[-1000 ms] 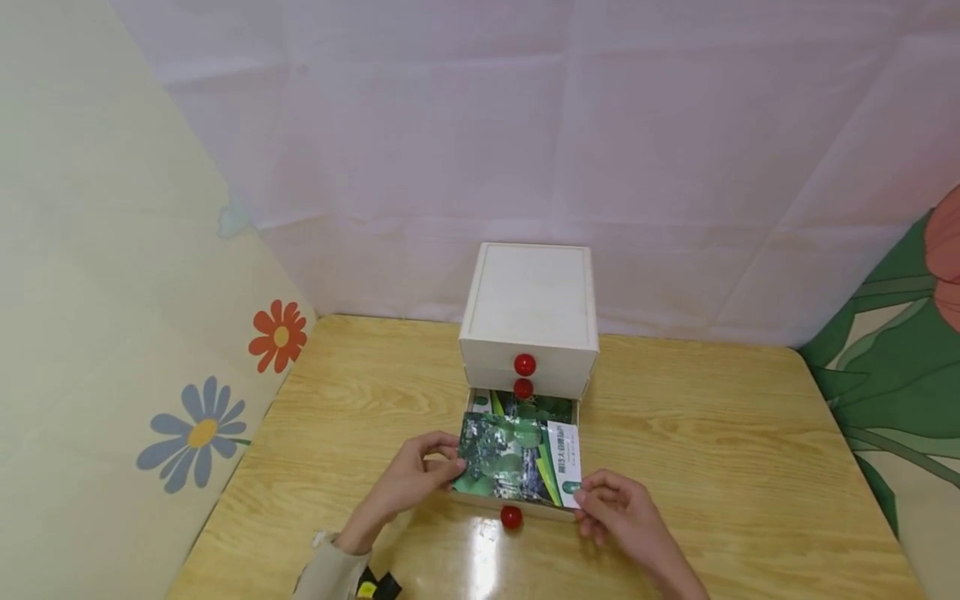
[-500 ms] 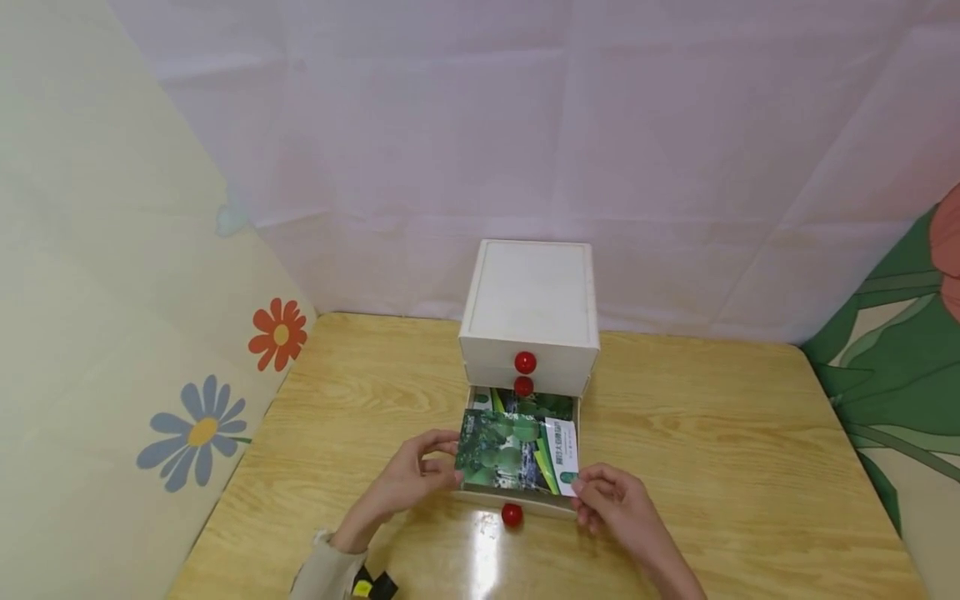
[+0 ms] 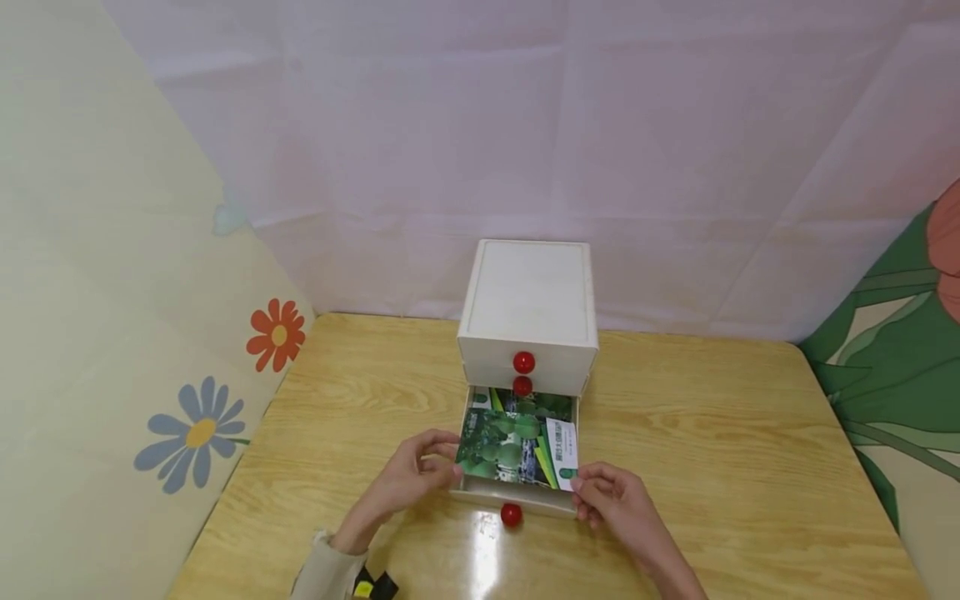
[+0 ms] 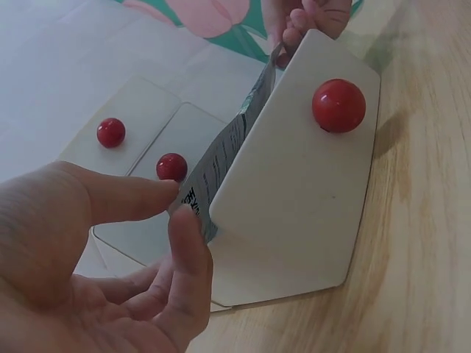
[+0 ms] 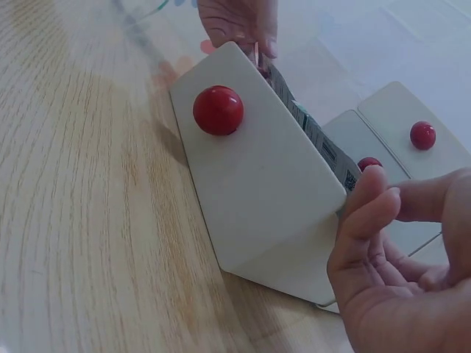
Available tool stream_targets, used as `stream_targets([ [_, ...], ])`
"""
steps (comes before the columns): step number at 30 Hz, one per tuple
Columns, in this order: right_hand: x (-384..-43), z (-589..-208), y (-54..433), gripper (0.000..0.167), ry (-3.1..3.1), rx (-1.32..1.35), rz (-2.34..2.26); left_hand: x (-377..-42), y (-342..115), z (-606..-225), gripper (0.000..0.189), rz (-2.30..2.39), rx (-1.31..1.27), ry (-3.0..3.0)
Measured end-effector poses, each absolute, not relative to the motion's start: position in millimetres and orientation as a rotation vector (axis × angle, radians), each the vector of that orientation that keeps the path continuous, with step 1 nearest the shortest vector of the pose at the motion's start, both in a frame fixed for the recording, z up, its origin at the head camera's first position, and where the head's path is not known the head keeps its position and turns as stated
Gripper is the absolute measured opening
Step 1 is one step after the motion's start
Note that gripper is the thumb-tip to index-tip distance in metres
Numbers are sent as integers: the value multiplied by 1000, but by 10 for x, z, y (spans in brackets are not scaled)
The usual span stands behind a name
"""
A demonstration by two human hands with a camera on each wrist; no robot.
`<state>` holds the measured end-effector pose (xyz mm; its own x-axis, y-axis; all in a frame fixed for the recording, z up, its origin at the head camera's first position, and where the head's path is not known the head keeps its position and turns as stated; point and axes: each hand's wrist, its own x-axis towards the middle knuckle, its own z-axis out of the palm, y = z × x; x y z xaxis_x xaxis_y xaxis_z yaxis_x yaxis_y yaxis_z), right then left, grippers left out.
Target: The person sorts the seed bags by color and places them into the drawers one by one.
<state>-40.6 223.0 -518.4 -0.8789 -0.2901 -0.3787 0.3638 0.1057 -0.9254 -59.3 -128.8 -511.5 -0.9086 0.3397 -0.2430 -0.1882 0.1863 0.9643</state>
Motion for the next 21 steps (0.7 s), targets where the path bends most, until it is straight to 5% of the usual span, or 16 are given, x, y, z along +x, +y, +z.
stream_targets([
  [21,-330,-5233,2230,27,1945,62,-1741,-475,-1248,-5180,25,1685,103,2177],
])
